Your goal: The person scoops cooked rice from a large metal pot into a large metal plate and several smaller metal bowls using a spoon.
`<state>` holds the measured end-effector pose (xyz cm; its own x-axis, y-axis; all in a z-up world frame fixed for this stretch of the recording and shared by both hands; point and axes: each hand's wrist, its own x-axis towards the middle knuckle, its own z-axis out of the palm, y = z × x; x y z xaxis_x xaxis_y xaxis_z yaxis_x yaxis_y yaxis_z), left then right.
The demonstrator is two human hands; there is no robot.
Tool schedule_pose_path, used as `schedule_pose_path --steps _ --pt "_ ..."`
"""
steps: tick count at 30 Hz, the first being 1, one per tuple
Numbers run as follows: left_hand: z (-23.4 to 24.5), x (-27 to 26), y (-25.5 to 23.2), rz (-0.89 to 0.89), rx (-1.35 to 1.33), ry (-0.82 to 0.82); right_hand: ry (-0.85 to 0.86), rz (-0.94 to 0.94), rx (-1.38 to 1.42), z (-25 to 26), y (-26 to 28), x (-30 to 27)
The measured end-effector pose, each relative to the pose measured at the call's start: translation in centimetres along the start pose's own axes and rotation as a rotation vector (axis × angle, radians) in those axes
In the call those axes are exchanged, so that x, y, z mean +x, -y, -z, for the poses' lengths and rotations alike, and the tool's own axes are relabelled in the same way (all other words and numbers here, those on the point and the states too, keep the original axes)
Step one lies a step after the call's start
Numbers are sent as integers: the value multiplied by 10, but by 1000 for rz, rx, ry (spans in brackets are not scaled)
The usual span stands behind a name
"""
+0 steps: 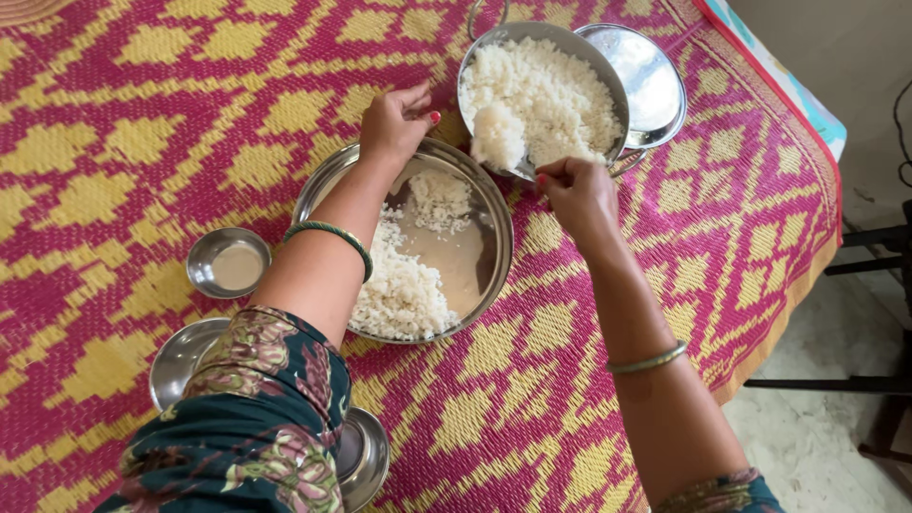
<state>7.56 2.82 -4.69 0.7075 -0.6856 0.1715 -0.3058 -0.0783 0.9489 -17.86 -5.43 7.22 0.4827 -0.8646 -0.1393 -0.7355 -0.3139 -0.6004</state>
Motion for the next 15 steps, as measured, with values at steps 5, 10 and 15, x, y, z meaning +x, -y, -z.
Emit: schedule_pose_path --steps 5,10,15 --pt "15 -12 -12 116 59 -8 45 91 -18 -32 10 -23" --pt "20 -16 -19 101 145 -4 -90 203 -190 -71 22 -38" --pt "20 -16 -23 172 181 24 -181 337 -350 -91 26 -41"
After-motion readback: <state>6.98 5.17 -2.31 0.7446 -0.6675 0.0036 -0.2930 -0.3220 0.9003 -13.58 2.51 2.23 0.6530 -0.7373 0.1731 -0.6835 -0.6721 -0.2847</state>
